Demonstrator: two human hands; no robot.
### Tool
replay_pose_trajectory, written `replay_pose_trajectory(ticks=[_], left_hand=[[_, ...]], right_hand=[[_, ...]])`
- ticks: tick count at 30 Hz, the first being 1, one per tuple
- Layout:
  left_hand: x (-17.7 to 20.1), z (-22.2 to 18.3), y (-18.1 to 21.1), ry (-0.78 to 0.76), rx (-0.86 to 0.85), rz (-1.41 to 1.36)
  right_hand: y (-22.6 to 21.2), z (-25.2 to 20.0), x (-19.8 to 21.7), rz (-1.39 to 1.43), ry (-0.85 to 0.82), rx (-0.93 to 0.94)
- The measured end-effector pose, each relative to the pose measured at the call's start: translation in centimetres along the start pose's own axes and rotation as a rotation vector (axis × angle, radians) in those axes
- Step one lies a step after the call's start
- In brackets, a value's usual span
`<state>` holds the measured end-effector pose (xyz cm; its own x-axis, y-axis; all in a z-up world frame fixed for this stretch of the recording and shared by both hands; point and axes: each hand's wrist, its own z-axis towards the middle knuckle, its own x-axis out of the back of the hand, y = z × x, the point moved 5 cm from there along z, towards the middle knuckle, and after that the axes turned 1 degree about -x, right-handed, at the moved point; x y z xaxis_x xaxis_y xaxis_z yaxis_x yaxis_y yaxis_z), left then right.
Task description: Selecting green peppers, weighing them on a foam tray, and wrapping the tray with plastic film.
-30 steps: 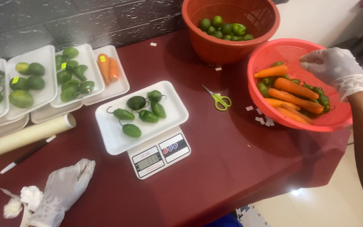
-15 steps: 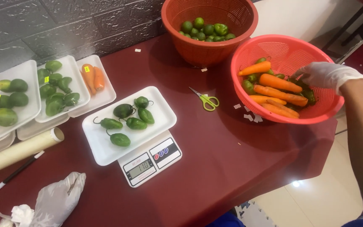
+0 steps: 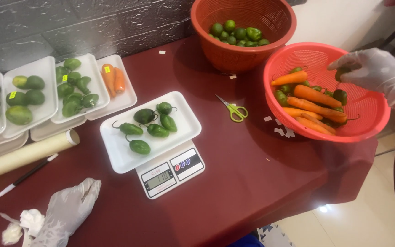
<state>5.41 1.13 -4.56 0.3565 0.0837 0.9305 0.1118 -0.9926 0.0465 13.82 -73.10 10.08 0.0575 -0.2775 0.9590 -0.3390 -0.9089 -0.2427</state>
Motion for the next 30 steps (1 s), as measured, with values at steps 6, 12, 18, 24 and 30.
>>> replay_pose_trajectory(ticks=[6, 12, 18, 24, 30], left_hand=[[-0.5, 0.4, 0.0, 0.025, -0.039, 0.065], [-0.8, 0.7, -0.1, 0.125, -0.150, 0.038], [1.5, -1.5, 1.0, 0.112, -0.177, -0.159], [2.1, -1.6, 1.1, 0.110, -0.198, -0.223], [2.3, -1.7, 1.1, 0.175, -0.255, -0.192]], right_hand=[[-8.5, -3.3, 1.7, 0.193, 0.164, 0.235], [-20.9, -7.8, -0.8, 0.567, 0.019, 0.358], [-30.2, -8.8, -6.7, 0.545, 0.043, 0.690], [-33.3, -9.1, -12.2, 0.280, 0.011, 0.592], [-33.0, -8.6, -15.2, 0.185, -0.114, 0.498]])
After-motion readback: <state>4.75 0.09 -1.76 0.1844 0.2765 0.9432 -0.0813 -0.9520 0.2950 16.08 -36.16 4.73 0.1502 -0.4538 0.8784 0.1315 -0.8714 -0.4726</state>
